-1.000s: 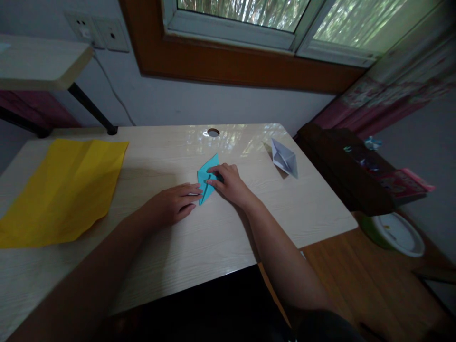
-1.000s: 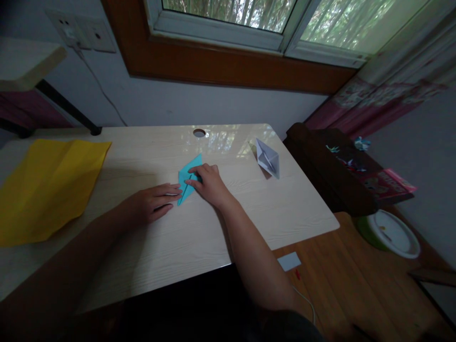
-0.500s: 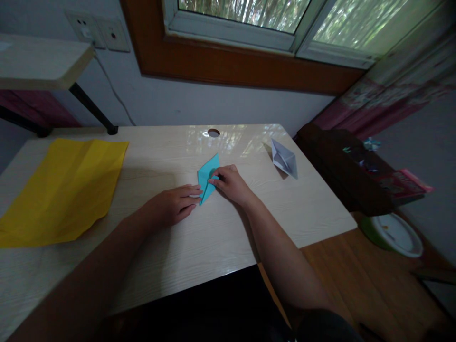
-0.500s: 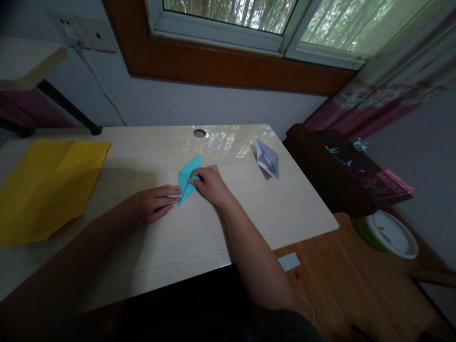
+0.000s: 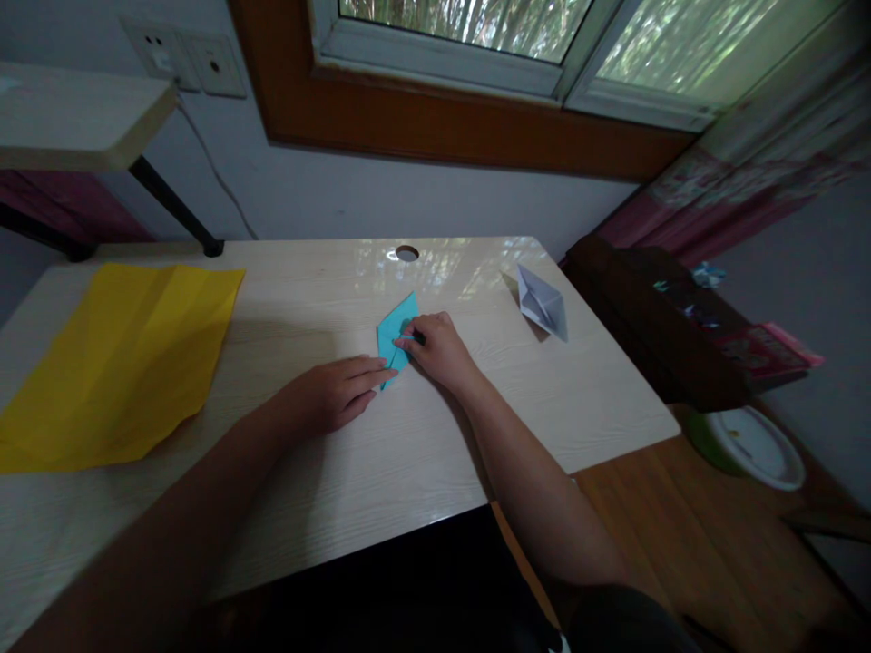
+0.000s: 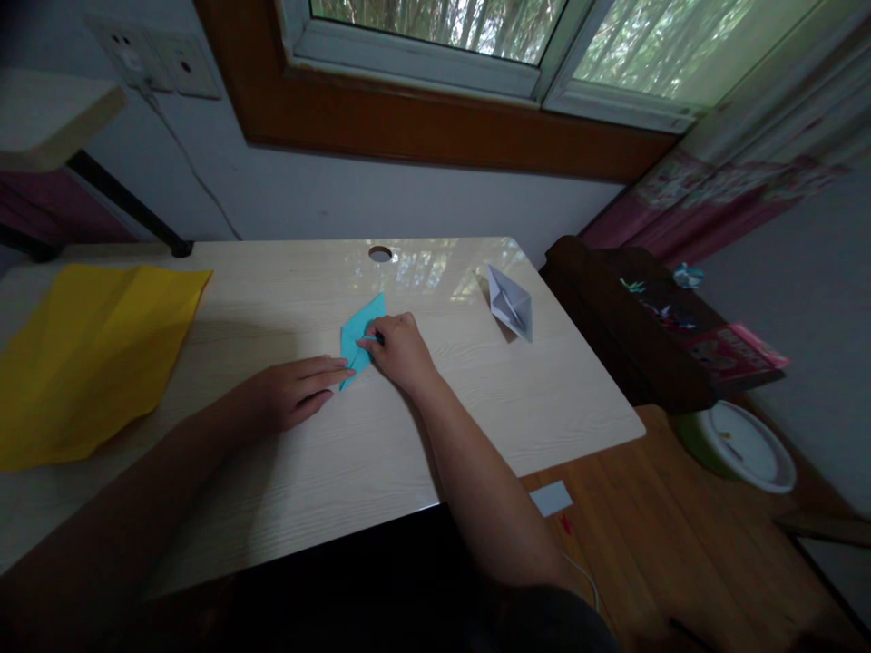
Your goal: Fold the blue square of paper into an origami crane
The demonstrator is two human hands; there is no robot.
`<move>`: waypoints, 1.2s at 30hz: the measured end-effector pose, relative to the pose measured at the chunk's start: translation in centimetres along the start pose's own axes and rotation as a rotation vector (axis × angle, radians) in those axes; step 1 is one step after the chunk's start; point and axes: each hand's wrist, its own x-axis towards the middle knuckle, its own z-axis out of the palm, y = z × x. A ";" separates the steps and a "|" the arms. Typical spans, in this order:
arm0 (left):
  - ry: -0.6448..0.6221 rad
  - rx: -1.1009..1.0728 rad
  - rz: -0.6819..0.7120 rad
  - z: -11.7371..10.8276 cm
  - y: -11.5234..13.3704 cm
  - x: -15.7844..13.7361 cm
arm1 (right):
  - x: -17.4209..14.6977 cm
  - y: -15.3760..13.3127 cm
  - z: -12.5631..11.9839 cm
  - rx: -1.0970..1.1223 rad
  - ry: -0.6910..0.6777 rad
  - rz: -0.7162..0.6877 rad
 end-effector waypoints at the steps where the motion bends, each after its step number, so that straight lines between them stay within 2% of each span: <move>1: -0.005 -0.003 0.012 0.0 0.0 0.0 | 0.0 0.0 0.0 -0.011 -0.003 0.002; 18: 0.018 0.018 0.061 0.2 -0.1 -0.1 | 0.3 -0.7 0.5 -0.081 -0.054 0.121; 36: 0.021 -0.016 0.063 0.3 -0.3 0.1 | 0.3 -0.4 0.5 -0.099 -0.050 0.082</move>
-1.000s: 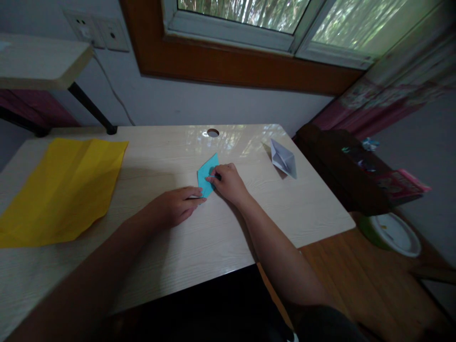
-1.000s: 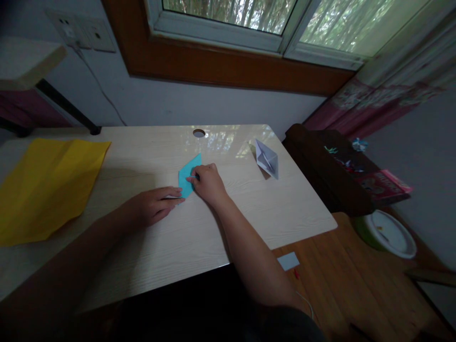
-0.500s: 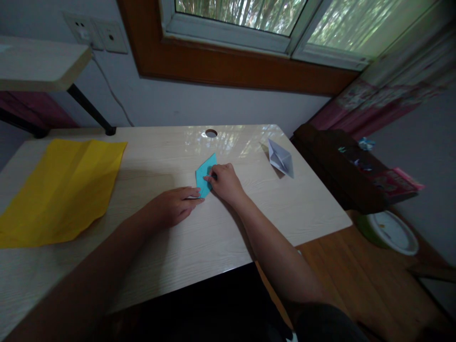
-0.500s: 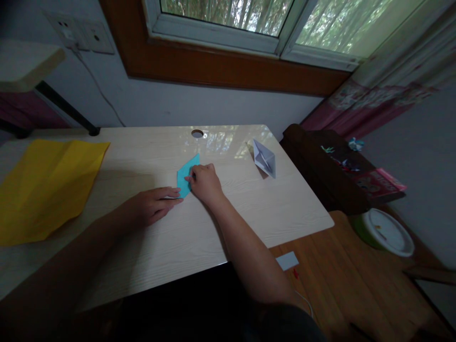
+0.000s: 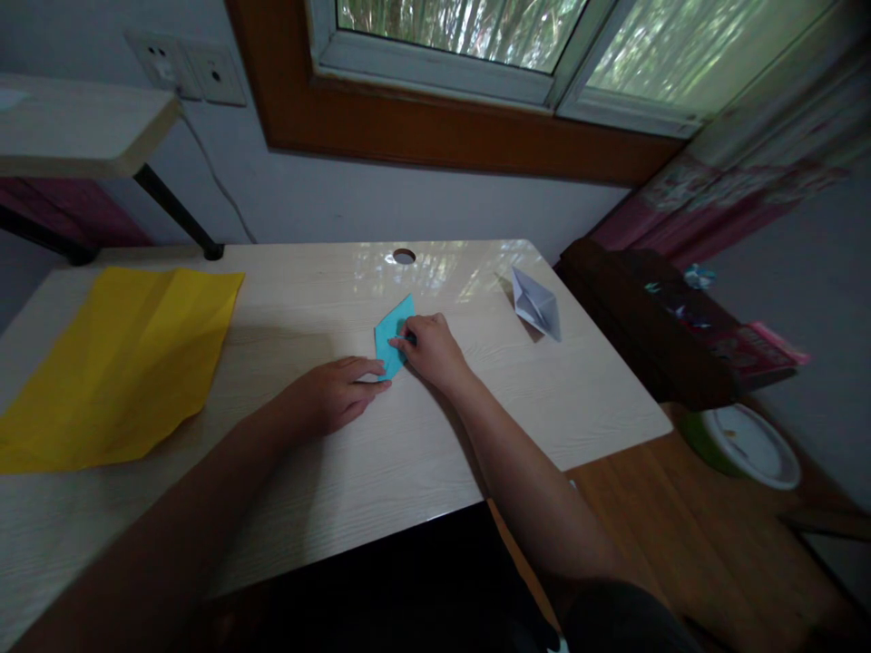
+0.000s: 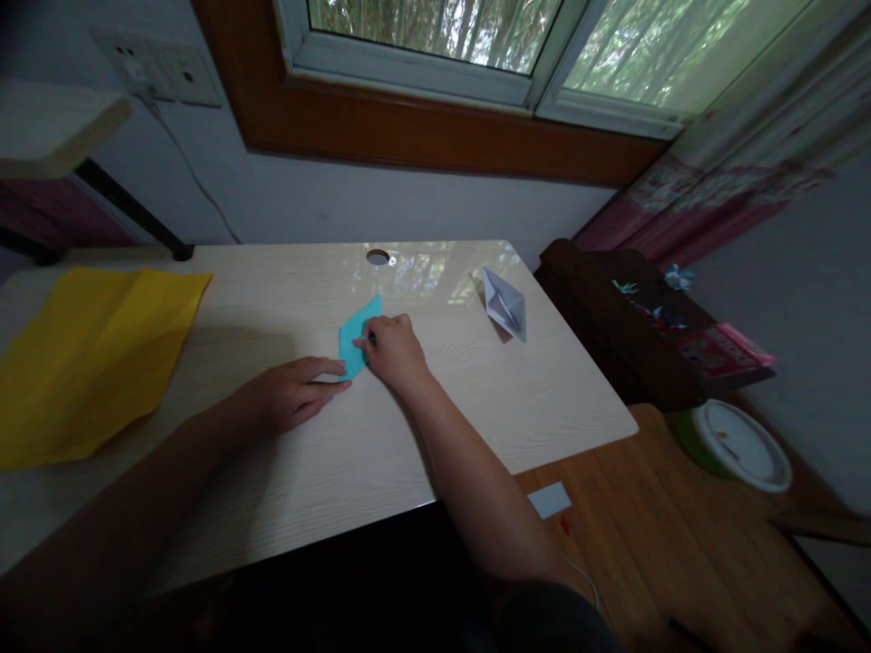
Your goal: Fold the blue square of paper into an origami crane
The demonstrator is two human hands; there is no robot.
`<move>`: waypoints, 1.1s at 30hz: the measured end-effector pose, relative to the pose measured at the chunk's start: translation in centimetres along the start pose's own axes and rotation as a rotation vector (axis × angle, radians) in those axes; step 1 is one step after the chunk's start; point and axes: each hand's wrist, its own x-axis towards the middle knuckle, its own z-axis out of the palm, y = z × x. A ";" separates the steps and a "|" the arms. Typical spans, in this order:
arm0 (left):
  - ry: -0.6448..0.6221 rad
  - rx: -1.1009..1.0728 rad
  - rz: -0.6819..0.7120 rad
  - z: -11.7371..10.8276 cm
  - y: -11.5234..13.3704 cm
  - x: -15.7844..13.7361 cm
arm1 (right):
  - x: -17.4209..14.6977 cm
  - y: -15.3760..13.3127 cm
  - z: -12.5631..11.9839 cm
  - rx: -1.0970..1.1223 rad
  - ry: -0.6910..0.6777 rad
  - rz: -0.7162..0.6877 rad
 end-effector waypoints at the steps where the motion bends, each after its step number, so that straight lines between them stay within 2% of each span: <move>1: -0.005 0.001 -0.001 0.0 0.1 0.1 | 0.0 0.0 0.0 0.002 0.002 -0.004; 8: -0.008 -0.020 0.020 0.3 -0.2 0.0 | -0.2 -0.1 0.1 0.029 0.036 0.001; 15: 0.030 -0.062 -0.012 0.3 -0.3 0.1 | -0.6 -0.3 0.2 0.004 0.081 -0.069; 23: 0.030 -0.050 -0.003 0.3 -0.2 0.1 | -0.3 0.2 -0.5 0.003 0.022 -0.189; 33: 0.027 -0.046 -0.010 0.1 0.1 0.1 | 0.1 0.1 -0.1 -0.055 -0.026 -0.188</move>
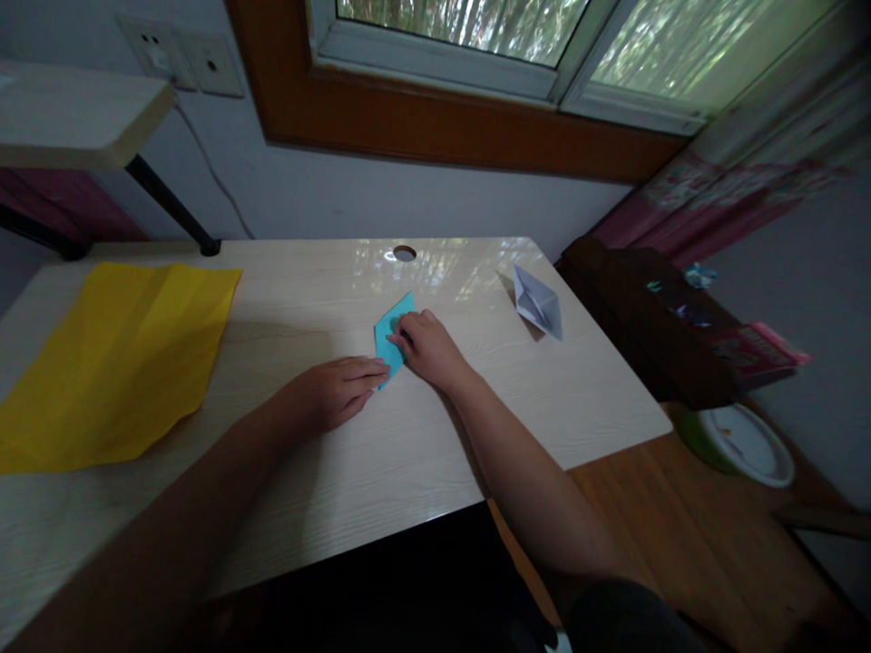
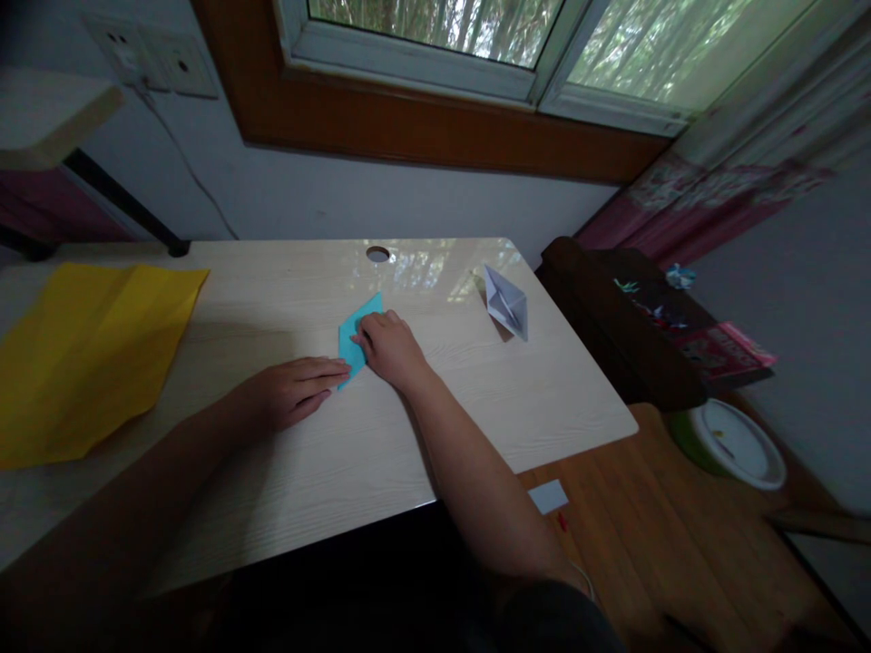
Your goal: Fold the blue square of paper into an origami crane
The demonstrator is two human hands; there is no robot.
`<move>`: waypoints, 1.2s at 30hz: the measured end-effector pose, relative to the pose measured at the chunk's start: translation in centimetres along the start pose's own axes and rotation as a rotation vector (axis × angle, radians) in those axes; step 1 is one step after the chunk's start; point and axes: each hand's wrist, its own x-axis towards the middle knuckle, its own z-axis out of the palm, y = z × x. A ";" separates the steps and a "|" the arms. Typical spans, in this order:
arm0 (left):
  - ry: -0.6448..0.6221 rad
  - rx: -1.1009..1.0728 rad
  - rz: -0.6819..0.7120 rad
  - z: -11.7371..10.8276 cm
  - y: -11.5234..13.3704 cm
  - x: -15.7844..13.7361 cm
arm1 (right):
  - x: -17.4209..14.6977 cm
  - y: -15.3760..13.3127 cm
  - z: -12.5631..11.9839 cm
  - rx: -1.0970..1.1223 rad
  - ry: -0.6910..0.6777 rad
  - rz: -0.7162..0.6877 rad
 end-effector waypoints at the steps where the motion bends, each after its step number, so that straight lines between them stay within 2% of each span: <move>1: -0.005 0.001 -0.005 -0.1 0.1 0.0 | 0.0 0.0 0.0 -0.005 0.001 0.001; 12: -0.029 0.108 -0.001 0.3 0.2 0.3 | 0.1 -0.1 0.2 -0.018 0.006 0.024; 22: -0.055 0.115 -0.017 0.8 0.0 0.3 | 0.2 -0.1 0.5 0.009 0.048 0.025; 31: -0.005 0.141 -0.020 0.9 0.2 0.7 | -0.3 0.8 -0.4 0.228 0.157 0.078; 36: 0.013 0.114 -0.004 0.4 0.1 0.7 | -1.1 1.6 -1.3 0.305 0.132 -0.009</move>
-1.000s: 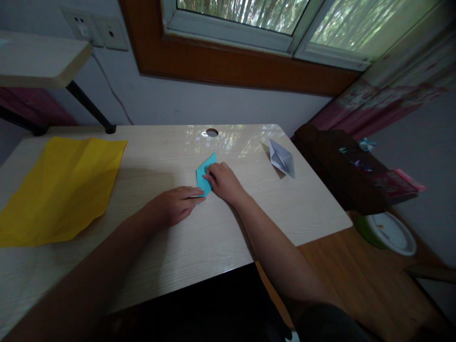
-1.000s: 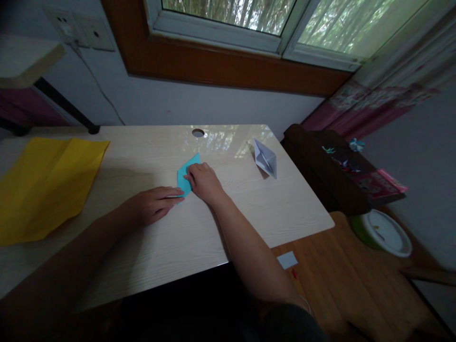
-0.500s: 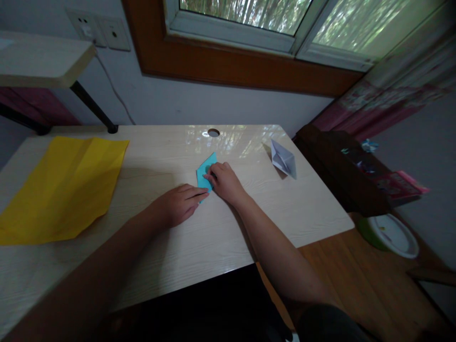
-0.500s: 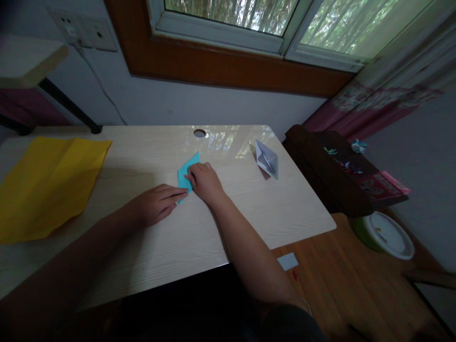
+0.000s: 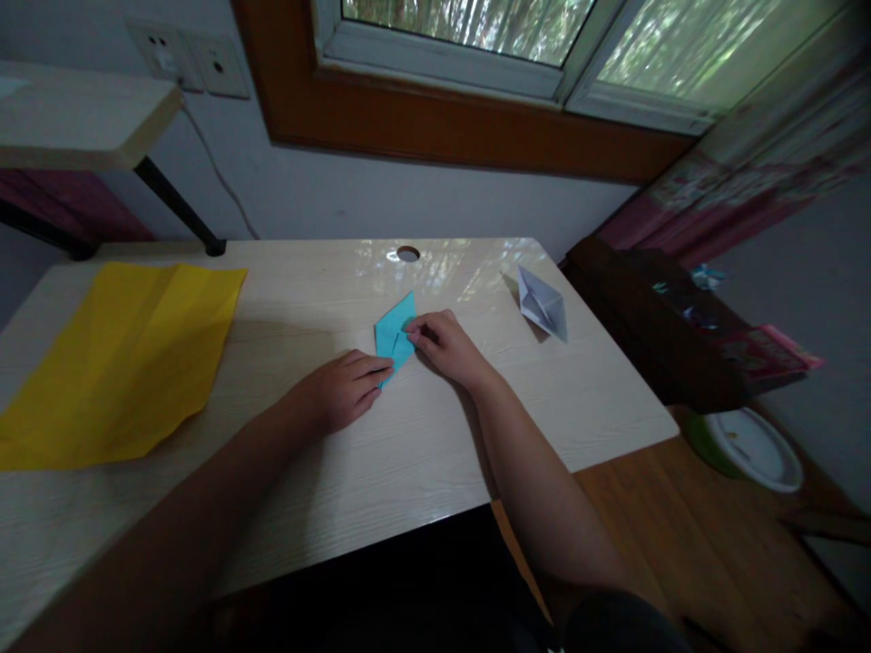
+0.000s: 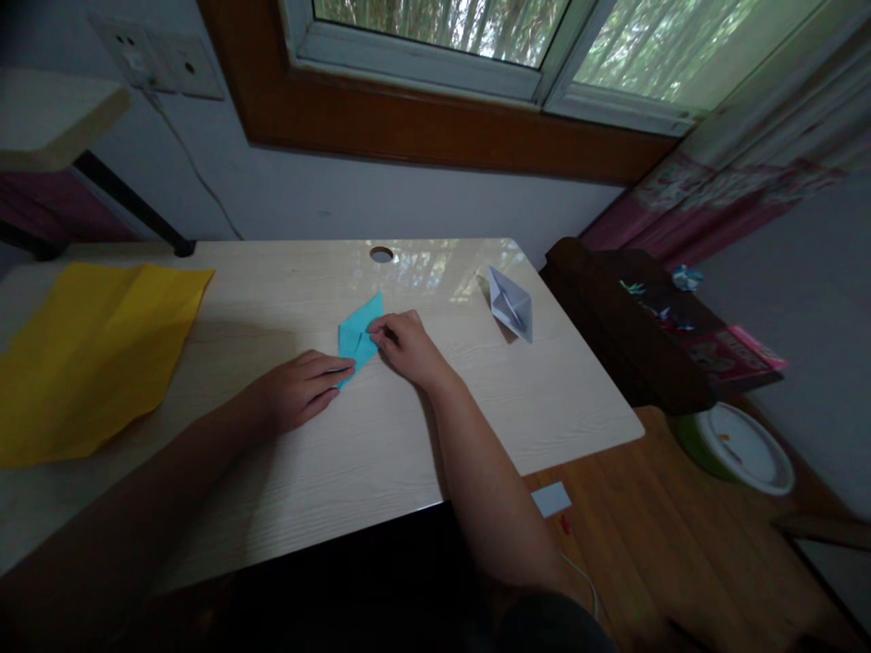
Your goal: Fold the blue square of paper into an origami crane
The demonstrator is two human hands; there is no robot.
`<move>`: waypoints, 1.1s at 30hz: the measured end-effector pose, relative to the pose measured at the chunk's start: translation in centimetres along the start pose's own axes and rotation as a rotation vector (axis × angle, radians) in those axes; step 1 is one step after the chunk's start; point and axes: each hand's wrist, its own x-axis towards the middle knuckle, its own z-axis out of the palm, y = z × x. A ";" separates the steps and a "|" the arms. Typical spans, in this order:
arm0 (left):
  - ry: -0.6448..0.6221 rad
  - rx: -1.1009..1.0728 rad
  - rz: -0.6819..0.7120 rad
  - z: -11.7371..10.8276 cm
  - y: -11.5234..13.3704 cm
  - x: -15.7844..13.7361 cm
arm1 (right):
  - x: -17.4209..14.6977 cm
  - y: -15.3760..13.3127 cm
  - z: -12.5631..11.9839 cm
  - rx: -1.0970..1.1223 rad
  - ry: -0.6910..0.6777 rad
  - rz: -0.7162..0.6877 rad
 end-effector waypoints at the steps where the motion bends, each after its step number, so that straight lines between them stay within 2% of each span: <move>1: 0.009 -0.006 0.006 0.0 -0.1 0.0 | -0.1 0.0 -0.1 0.005 -0.004 -0.014; 7: 0.017 -0.049 -0.010 -0.1 -0.3 -0.3 | -0.2 -0.4 0.0 0.035 -0.020 -0.064; 11: 0.007 -0.076 -0.070 -0.2 -0.3 -0.3 | -0.2 -1.0 -0.2 0.024 0.037 -0.104; 15: 0.006 -0.072 -0.055 -0.2 -0.5 -0.2 | -0.3 -1.2 -0.2 0.023 0.055 -0.143; 20: 0.004 -0.045 -0.078 0.0 -0.8 -0.3 | -0.3 -0.9 0.6 0.128 -0.029 -0.060; 33: -0.004 -0.024 -0.116 0.3 -0.8 -0.7 | 0.1 -0.8 1.2 0.132 -0.034 0.067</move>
